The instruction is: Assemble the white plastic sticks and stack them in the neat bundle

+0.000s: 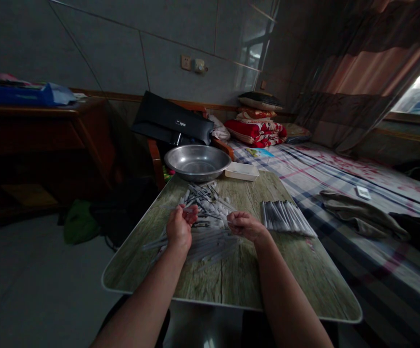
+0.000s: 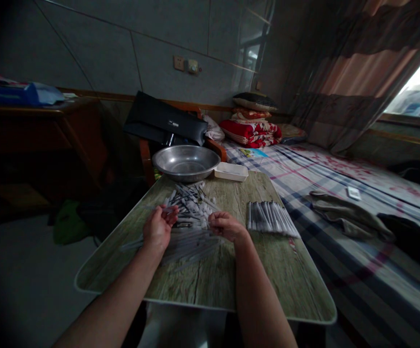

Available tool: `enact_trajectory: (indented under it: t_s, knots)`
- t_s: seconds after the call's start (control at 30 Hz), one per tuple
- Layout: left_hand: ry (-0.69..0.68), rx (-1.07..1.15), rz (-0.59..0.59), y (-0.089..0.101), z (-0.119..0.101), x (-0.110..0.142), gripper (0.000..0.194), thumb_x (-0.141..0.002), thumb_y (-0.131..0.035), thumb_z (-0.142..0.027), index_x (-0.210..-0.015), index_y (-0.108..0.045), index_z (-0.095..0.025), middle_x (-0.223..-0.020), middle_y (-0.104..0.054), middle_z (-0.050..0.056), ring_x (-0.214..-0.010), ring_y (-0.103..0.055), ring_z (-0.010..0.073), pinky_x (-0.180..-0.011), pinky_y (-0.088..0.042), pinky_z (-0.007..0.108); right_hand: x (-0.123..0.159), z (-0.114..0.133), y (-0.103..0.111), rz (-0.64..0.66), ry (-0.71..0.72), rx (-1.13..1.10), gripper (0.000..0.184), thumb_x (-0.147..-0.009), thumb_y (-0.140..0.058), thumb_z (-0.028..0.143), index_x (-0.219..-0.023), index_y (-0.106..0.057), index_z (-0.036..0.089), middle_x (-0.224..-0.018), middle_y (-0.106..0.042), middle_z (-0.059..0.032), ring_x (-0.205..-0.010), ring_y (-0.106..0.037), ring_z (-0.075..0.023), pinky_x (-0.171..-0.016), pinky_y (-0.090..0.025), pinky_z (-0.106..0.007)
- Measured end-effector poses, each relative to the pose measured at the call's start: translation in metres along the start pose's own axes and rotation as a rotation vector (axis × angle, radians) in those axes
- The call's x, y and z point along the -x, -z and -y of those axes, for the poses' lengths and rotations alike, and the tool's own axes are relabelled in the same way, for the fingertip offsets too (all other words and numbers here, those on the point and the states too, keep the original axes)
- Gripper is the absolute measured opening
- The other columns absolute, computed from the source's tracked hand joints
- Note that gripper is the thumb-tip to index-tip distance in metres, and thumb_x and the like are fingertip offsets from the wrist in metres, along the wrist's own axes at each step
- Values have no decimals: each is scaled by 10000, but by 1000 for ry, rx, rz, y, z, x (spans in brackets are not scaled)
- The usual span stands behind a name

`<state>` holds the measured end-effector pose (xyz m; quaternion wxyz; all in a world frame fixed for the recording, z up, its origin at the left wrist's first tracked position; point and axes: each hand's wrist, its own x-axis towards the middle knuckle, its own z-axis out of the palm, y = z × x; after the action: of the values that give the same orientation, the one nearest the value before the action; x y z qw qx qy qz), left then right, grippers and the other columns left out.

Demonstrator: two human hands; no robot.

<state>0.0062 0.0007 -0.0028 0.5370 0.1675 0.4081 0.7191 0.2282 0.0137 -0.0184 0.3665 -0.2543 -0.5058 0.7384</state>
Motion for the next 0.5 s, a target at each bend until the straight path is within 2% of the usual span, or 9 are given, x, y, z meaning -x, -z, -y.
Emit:
enact_trajectory:
  t_s: [0.3,0.5]
  knots:
    - [-65,-128,67,-1,6,4,240,-823,-586,-430,-888,-527,-206,-754,-724,46,-656,-684,165,-484,-461,216,-4,0,-8,-25,-17,8,299,-639,-764,365,-613,-545,163,-505,-433,60,-428,-323,-53,-424,-200,-203]
    - [-53,-143,117,-1,4,6,294,-752,-673,-447,-842,-563,-190,-760,-718,41,-608,-628,121,-445,-404,175,-5,5,-17,-105,62,-77,325,-618,-791,379,-652,-541,174,-501,-403,68,-431,-311,-57,-416,-154,-204]
